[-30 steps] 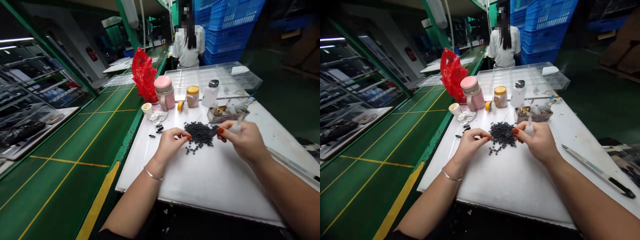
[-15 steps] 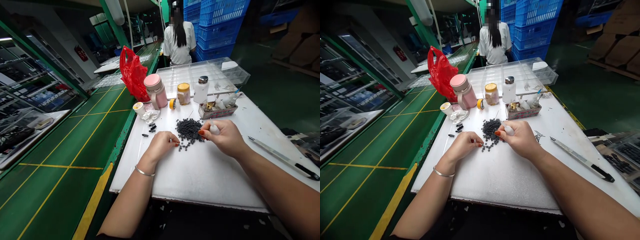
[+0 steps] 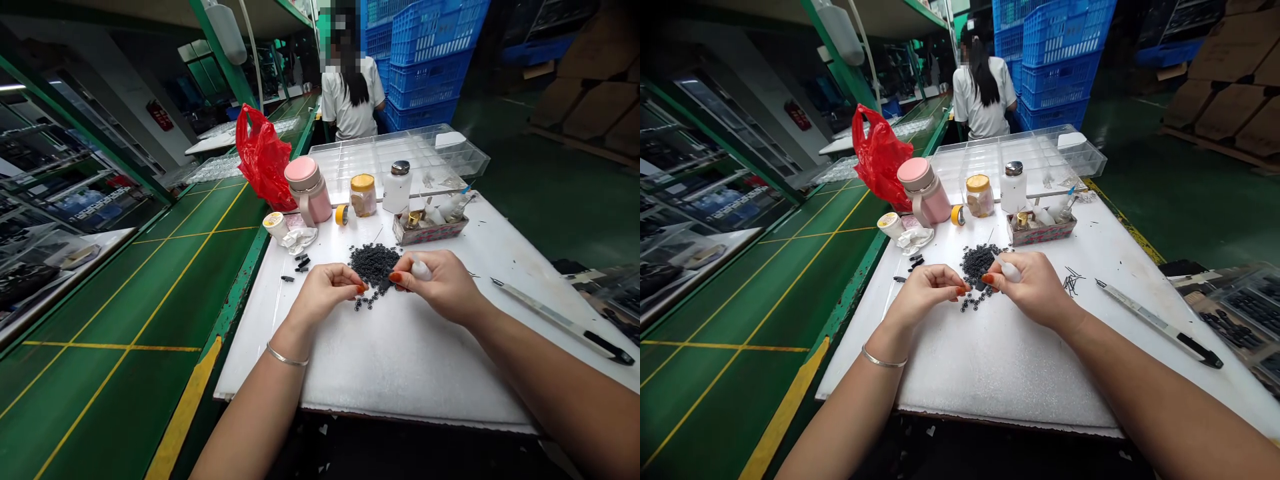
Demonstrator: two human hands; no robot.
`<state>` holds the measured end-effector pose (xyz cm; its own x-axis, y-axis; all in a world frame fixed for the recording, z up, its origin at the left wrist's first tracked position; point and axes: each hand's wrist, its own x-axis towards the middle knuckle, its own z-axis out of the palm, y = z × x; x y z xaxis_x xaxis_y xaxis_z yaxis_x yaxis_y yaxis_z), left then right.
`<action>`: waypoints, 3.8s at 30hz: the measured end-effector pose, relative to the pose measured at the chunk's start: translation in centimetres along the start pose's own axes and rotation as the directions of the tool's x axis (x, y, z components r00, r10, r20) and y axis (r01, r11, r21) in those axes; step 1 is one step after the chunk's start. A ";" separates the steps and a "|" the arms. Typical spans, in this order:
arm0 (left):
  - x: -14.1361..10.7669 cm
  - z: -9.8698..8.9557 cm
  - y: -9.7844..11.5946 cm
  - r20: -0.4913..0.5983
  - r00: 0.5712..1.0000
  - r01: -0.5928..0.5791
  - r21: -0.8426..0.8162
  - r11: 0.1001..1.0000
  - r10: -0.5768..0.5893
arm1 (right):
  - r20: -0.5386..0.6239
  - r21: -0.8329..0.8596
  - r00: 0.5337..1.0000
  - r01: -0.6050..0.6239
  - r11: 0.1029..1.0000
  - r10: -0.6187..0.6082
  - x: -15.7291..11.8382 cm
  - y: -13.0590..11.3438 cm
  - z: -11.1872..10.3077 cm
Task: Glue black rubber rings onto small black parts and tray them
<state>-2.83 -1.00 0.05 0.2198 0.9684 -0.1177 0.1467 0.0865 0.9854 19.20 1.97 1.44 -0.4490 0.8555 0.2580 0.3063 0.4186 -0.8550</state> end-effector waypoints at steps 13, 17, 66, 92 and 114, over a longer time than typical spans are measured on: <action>-0.6 0.9 0.4 0.029 0.997 0.072 -0.550 0.832 -0.066 | 0.176 0.374 0.982 -0.125 0.919 0.062 -0.6 -0.8 1.1; -0.6 1.0 0.4 0.056 0.997 0.082 -0.596 0.799 -0.061 | 0.189 0.387 0.980 -0.136 0.912 0.066 -0.7 -0.9 1.2; -0.5 1.9 -0.6 0.162 0.986 0.084 -0.667 0.740 0.033 | 0.205 0.380 0.978 -0.110 0.918 0.032 -1.4 -2.1 1.5; -0.5 2.0 -0.7 0.121 0.988 0.010 -0.650 0.760 0.090 | 0.210 0.405 0.970 -0.202 0.892 0.125 -1.4 -2.2 1.9; -0.2 2.1 -0.6 0.058 0.989 -0.070 -0.612 0.788 0.133 | 0.123 0.296 0.989 -0.119 0.948 0.085 -1.6 -2.4 2.2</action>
<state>-0.91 -1.76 -0.81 0.2925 0.9562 0.0072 -0.4903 0.1435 0.8597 17.29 -1.07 2.10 -0.5214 0.8439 0.1267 0.0953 0.2051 -0.9741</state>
